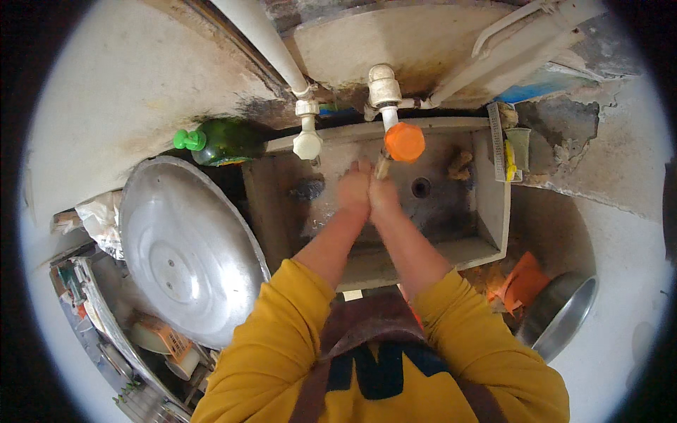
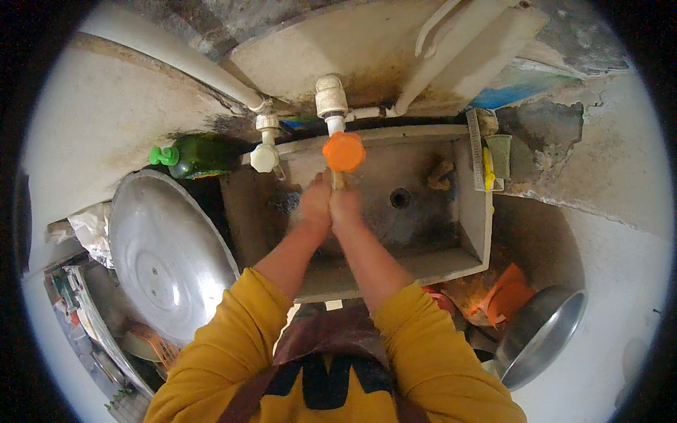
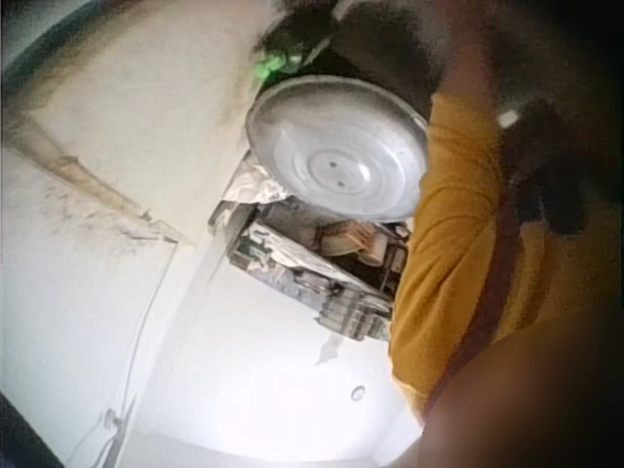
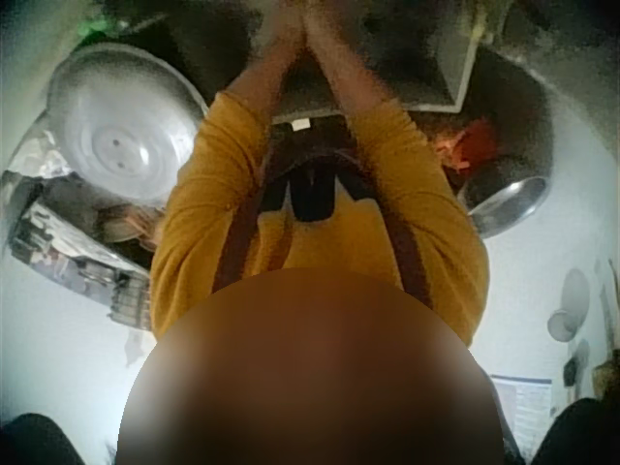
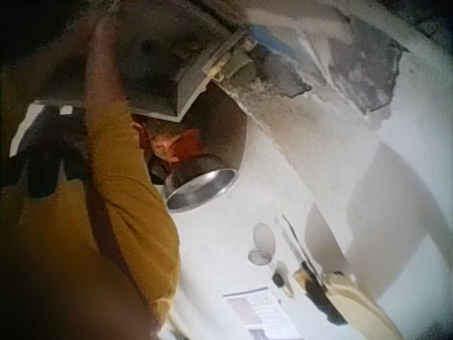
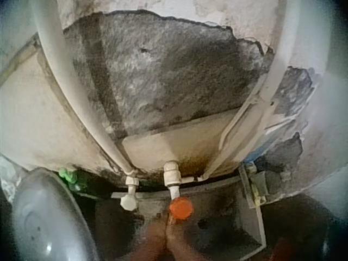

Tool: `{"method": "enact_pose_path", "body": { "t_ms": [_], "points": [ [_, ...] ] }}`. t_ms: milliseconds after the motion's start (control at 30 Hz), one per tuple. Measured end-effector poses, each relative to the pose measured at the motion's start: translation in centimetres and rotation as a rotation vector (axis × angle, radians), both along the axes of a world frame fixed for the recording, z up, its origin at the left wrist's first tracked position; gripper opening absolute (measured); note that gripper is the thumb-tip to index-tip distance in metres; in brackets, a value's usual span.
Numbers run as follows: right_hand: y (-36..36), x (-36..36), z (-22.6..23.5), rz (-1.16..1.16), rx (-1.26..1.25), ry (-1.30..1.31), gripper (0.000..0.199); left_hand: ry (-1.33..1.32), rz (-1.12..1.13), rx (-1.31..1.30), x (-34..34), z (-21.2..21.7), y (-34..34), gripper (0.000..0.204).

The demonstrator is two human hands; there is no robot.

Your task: The person mixes a white dough in a large metal bowl using chopsticks, then washes hands at a sink and dries them with a green cloth. A second person in a red apron is visible nearby.

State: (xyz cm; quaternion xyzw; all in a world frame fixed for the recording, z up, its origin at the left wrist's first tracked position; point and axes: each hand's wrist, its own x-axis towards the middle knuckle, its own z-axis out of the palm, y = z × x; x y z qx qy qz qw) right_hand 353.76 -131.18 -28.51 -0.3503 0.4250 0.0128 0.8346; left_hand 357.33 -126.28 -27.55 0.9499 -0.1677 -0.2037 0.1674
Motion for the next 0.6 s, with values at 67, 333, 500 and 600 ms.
{"method": "enact_pose_path", "body": {
  "t_ms": [67,333,500,600],
  "points": [
    [2.8,-0.8,2.2,0.078,-0.275,-0.055,0.045,-0.152,-0.13,0.043,1.4,-0.3,0.5,0.02],
    [6.0,-4.6,8.8,0.087,0.376,-0.013,0.066,0.848,0.765,-0.965,3.0,-1.9,-0.3,0.022],
    [1.4,-1.1,2.4,-0.154,0.268,-0.045,0.041,1.201,1.045,-1.613,1.4,1.2,-0.8,0.038],
    [-1.6,0.1,-2.0,-0.076,-0.291,-0.125,0.027,0.775,0.869,-1.283,-3.3,3.6,-1.8,0.05]
  ]
}}
